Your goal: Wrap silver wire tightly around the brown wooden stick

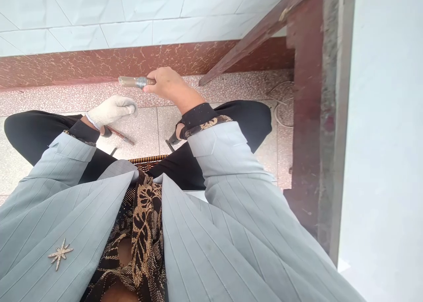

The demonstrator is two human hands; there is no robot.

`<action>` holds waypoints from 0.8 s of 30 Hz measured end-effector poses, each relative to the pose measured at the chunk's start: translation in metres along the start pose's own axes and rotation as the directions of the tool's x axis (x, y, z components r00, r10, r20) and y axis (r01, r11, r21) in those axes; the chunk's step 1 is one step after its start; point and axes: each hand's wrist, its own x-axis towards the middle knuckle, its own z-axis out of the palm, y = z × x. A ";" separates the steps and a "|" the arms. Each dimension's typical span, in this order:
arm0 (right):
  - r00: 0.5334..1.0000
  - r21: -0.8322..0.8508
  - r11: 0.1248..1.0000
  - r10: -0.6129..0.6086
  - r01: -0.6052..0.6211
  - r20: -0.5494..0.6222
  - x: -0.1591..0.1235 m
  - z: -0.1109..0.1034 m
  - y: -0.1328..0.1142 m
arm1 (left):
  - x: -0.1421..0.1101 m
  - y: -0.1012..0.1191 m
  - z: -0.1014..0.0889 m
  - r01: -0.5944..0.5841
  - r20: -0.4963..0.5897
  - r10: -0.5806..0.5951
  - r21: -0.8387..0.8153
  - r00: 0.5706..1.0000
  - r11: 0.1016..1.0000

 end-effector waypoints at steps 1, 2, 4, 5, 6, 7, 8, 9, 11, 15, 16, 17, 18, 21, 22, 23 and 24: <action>0.998 -0.068 0.997 -0.030 0.034 0.057 0.000 0.001 0.001 | 0.000 -0.001 -0.001 0.004 0.003 -0.004 0.026 1.000 1.000; 0.990 -0.112 0.991 -0.052 0.066 0.130 0.000 0.003 0.002 | 0.000 -0.002 -0.002 0.006 0.005 -0.006 0.042 1.000 0.999; 0.953 -0.145 0.980 -0.088 0.134 0.289 -0.001 0.005 0.003 | 0.000 -0.003 -0.003 -0.001 0.007 0.001 0.046 1.000 0.999; 0.924 -0.132 0.979 -0.095 0.153 0.371 -0.002 0.005 0.003 | 0.000 -0.004 -0.004 -0.005 0.001 0.005 0.038 1.000 0.999; 0.890 -0.101 0.983 -0.094 0.155 0.447 -0.003 0.005 0.002 | -0.001 -0.005 -0.005 -0.006 -0.011 0.007 0.027 1.000 1.000; 0.854 -0.056 0.988 -0.093 0.141 0.512 -0.004 0.004 0.001 | -0.001 -0.005 -0.007 -0.004 -0.028 0.004 0.012 1.000 1.000; 0.816 0.007 0.992 -0.106 0.125 0.568 -0.005 0.002 0.000 | -0.001 -0.006 -0.008 0.002 -0.048 -0.002 -0.008 0.999 1.000; 0.780 0.079 0.991 -0.135 0.109 0.611 -0.006 -0.001 -0.001 | -0.001 -0.008 -0.010 0.009 -0.067 -0.012 -0.038 0.998 0.999; 0.735 0.209 0.973 -0.210 0.095 0.645 -0.009 -0.009 -0.004 | -0.001 -0.012 -0.013 0.028 -0.079 -0.038 -0.128 0.996 0.991; 0.779 0.358 0.928 -0.300 0.105 0.551 -0.018 -0.021 -0.005 | 0.003 -0.026 -0.009 0.029 -0.075 -0.061 -0.363 0.995 0.931; 0.818 0.420 0.902 -0.313 0.098 0.483 -0.019 -0.023 -0.004 | 0.004 -0.029 -0.007 0.015 -0.083 -0.054 -0.410 0.995 0.912; 0.861 0.496 0.864 -0.317 0.089 0.397 -0.019 -0.023 -0.003 | 0.005 -0.029 -0.004 0.002 -0.086 -0.045 -0.445 0.995 0.895; 0.902 0.568 0.819 -0.304 0.082 0.308 -0.019 -0.023 -0.002 | 0.006 -0.028 -0.001 -0.004 -0.079 -0.036 -0.464 0.996 0.886; 0.984 0.643 0.763 -0.153 0.063 0.086 -0.013 -0.018 0.001 | 0.004 -0.017 0.006 0.027 -0.003 -0.031 -0.434 1.000 0.901; 0.994 0.590 0.806 -0.093 0.046 0.050 -0.011 -0.017 0.002 | 0.003 -0.013 0.007 0.040 0.019 -0.035 -0.407 0.999 0.913; 0.999 0.492 0.870 -0.046 0.026 0.028 -0.008 -0.015 0.003 | 0.003 -0.008 0.008 0.047 0.028 -0.039 -0.376 0.999 0.925; 1.000 0.364 0.931 -0.015 0.006 0.021 -0.005 -0.013 0.003 | 0.002 -0.005 0.008 0.049 0.031 -0.042 -0.338 0.999 0.940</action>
